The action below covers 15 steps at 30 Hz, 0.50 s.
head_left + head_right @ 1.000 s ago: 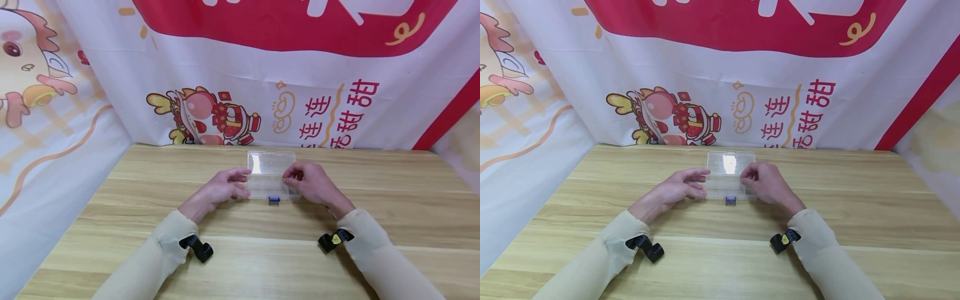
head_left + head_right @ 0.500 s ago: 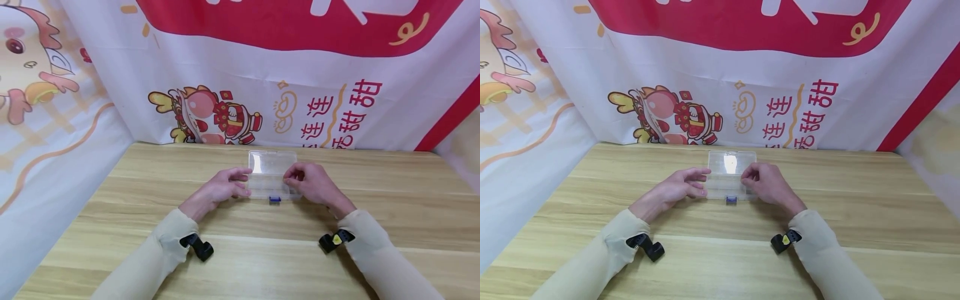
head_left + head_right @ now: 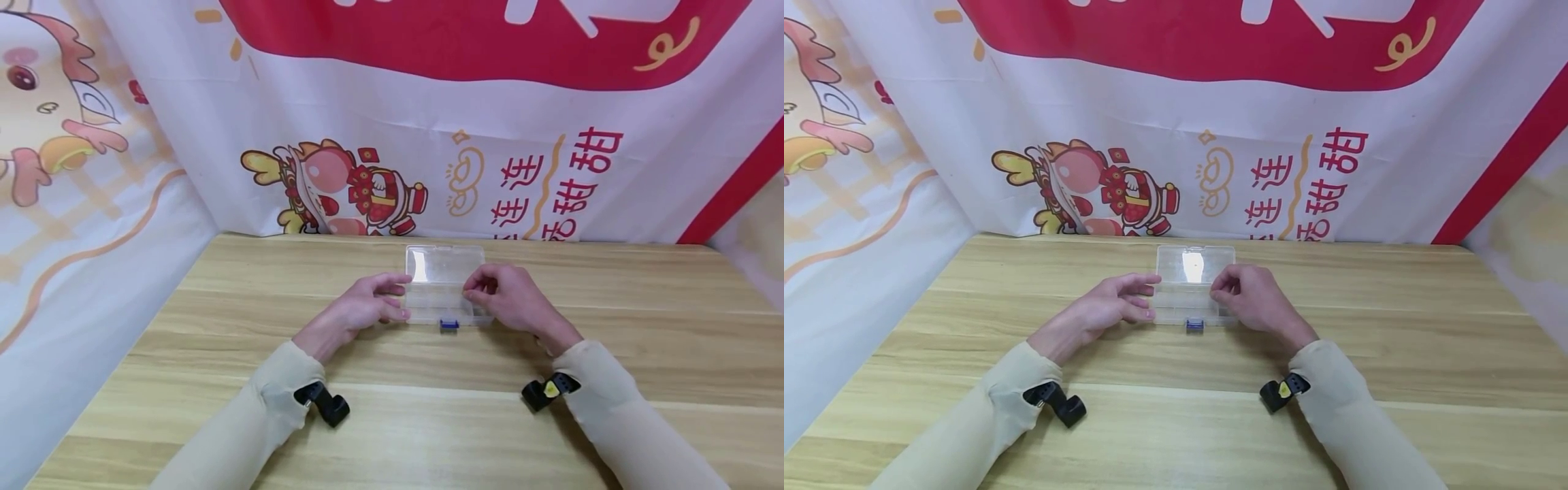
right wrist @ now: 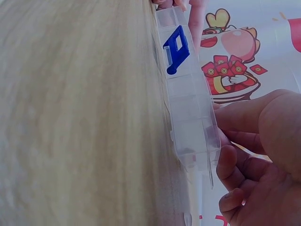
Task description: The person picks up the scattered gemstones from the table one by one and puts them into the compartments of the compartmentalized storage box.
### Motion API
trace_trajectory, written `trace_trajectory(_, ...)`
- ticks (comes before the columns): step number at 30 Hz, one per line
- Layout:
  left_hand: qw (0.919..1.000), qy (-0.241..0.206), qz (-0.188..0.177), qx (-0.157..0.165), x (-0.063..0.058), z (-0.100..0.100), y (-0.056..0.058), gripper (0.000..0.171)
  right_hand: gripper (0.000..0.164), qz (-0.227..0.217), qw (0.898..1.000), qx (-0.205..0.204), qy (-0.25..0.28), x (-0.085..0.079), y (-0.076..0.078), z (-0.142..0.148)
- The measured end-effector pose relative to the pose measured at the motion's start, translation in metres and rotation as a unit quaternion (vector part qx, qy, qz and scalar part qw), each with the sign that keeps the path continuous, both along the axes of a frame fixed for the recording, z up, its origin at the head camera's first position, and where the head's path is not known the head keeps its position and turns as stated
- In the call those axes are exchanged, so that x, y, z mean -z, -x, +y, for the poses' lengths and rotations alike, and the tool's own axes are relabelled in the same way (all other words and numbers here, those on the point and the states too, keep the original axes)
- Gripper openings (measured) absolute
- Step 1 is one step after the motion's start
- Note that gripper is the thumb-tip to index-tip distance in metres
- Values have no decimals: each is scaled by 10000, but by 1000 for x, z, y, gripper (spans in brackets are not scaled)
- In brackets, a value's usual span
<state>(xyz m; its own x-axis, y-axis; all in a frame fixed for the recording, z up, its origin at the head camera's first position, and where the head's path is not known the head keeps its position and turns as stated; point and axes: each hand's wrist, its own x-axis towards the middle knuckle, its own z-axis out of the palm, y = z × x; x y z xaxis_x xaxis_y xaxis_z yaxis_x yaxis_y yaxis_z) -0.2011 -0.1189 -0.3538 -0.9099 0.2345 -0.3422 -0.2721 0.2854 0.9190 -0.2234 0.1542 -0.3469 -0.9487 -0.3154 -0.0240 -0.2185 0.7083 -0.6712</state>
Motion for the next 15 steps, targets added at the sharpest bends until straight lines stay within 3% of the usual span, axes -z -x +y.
trace_trajectory(15,10000,16,5,16,-1,0,-1,68,5,45,10000,-22,-37,1,0,0)
